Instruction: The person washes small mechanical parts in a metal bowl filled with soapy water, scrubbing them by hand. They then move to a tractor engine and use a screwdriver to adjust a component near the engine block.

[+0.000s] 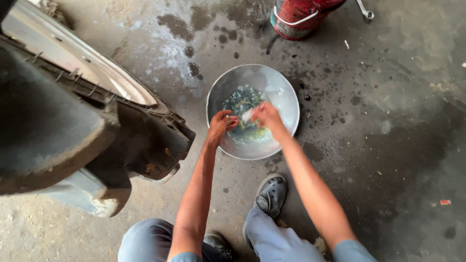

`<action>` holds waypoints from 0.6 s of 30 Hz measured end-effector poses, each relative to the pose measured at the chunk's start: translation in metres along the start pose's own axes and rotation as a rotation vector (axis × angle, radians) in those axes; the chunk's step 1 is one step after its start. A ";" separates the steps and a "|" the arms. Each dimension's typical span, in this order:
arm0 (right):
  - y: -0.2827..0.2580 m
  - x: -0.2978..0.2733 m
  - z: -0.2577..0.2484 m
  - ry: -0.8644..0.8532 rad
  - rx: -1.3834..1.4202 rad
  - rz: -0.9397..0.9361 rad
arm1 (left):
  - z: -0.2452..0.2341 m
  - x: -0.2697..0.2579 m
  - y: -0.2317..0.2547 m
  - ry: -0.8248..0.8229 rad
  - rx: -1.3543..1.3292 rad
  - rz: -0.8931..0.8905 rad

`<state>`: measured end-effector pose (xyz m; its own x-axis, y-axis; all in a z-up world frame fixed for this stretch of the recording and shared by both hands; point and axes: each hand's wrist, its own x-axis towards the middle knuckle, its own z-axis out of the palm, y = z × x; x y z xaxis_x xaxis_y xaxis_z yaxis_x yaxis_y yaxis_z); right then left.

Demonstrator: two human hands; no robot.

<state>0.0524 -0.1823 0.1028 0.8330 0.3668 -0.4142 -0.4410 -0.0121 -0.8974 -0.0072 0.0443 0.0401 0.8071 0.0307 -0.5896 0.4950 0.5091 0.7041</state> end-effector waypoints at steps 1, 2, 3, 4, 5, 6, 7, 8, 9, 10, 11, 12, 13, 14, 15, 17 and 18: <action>-0.013 0.000 -0.021 -0.004 0.049 0.064 | 0.005 -0.008 0.007 0.000 0.012 -0.037; -0.021 0.001 -0.031 -0.034 0.208 0.055 | 0.009 -0.014 0.019 -0.043 0.027 -0.049; -0.028 0.003 -0.040 -0.065 0.367 0.047 | 0.013 -0.021 0.029 -0.087 0.042 -0.061; -0.031 0.005 -0.044 -0.099 0.525 0.042 | 0.017 -0.026 0.037 -0.127 0.055 -0.073; -0.025 0.008 -0.040 -0.021 0.460 0.090 | 0.022 -0.028 0.044 -0.123 0.095 -0.042; -0.015 0.008 -0.034 0.059 0.393 0.141 | 0.028 -0.030 0.047 -0.122 0.132 -0.013; -0.004 0.010 -0.031 0.139 0.326 0.193 | 0.033 -0.030 0.048 -0.121 0.169 0.015; 0.012 0.005 -0.028 0.155 0.010 0.126 | 0.034 -0.034 0.045 -0.126 0.148 0.022; 0.030 -0.003 -0.023 0.168 -0.306 0.059 | 0.036 -0.038 0.043 -0.132 0.126 0.029; 0.036 0.003 -0.023 0.186 -0.624 -0.029 | 0.039 -0.030 0.049 -0.148 0.109 0.054; 0.038 0.011 -0.025 0.208 -0.395 -0.044 | 0.042 -0.023 0.056 -0.151 0.097 0.059; 0.042 0.008 -0.027 0.215 -0.173 -0.040 | 0.045 -0.026 0.054 -0.141 0.070 0.051; 0.042 0.005 -0.029 0.221 0.048 -0.034 | 0.047 -0.030 0.052 -0.130 0.043 0.043; 0.039 0.004 -0.032 0.221 0.209 0.015 | 0.051 -0.031 0.055 -0.136 0.028 0.052; 0.033 0.002 -0.034 0.220 0.370 0.062 | 0.056 -0.034 0.058 -0.143 0.012 0.061; 0.017 0.000 -0.030 0.179 0.615 0.107 | 0.064 -0.042 0.067 -0.142 -0.020 0.086; 0.009 -0.001 -0.027 0.155 0.704 0.099 | 0.072 -0.043 0.074 -0.150 -0.030 0.097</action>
<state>0.0572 -0.2082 0.0913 0.7930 0.2581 -0.5518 -0.5835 0.5821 -0.5663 0.0181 0.0188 0.1457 0.8907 -0.0467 -0.4522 0.4044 0.5356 0.7413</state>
